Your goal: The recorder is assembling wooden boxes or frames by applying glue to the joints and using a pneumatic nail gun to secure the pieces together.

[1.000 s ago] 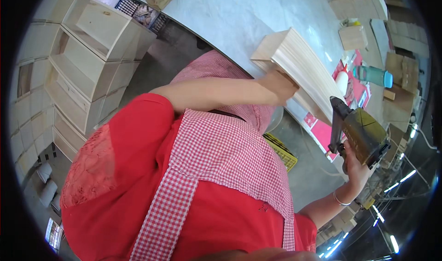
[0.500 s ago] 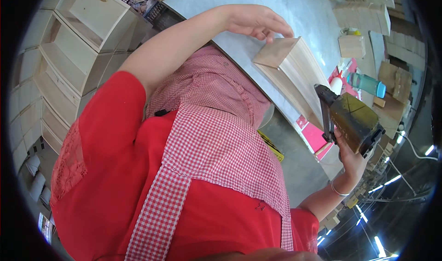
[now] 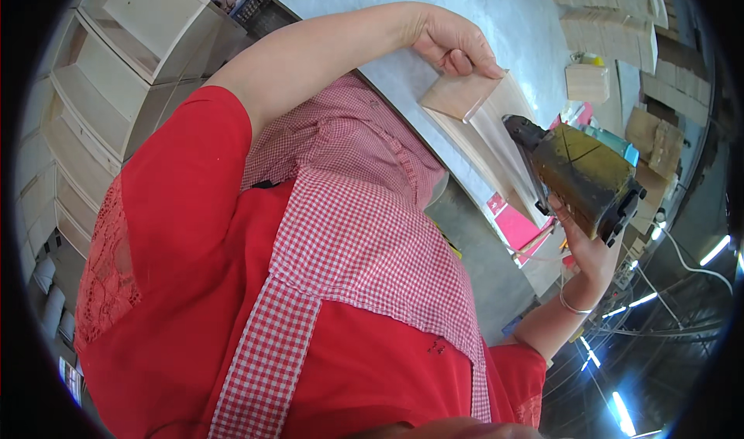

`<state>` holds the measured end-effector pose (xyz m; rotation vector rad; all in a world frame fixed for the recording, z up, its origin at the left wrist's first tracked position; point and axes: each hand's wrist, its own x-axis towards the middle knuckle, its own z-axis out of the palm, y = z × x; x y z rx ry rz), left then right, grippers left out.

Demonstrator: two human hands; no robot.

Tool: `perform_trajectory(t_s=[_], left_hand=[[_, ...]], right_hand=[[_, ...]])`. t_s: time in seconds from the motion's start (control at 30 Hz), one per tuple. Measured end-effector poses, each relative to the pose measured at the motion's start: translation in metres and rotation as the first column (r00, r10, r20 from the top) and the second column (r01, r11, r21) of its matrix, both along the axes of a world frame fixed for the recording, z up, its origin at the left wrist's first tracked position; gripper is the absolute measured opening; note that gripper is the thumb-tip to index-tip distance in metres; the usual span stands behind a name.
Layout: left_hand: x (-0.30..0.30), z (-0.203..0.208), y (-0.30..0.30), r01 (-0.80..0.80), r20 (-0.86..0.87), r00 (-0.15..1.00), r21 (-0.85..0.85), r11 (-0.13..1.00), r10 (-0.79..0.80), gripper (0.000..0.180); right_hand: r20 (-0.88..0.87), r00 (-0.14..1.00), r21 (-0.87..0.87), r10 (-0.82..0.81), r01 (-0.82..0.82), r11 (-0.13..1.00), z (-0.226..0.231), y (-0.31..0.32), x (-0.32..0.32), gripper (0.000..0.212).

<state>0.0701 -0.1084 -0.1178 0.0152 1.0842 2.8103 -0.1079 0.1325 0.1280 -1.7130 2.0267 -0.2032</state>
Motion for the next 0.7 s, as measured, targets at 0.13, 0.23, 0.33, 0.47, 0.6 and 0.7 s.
perform_trajectory(t_s=[0.13,0.23,0.33,0.47,0.6,0.7], left_hand=[[0.003,0.001,-0.001,-0.027,0.047,0.999,0.036,0.999,0.025,0.019],[0.002,-0.005,-0.001,-0.026,0.007,1.0,0.035,0.999,0.026,0.018],[0.004,-0.007,0.002,-0.068,-0.008,0.998,-0.024,0.997,0.068,0.017],[0.017,-0.002,0.018,-0.315,-0.073,0.949,-0.308,0.898,0.308,0.037],[0.043,0.011,0.045,-0.597,-0.343,0.788,-0.628,0.5,0.511,0.072],[0.052,0.011,0.058,-0.639,-0.472,0.739,-0.717,0.279,0.481,0.083]], right_hand=[[-0.039,0.999,0.026,0.013,-0.011,1.0,-0.003,-0.016,0.007,0.051],[-0.086,0.995,0.023,0.049,-0.047,0.999,-0.003,-0.03,0.02,0.045],[-0.117,0.987,-0.005,0.113,-0.115,0.993,-0.003,-0.038,0.025,0.034],[-0.111,0.988,0.01,0.103,-0.103,0.995,-0.004,-0.037,0.018,0.034],[-0.11,0.981,0.076,0.157,-0.149,0.986,-0.002,-0.032,0.01,0.048],[-0.097,0.975,0.101,0.202,-0.192,0.976,-0.002,-0.037,0.009,0.048]])
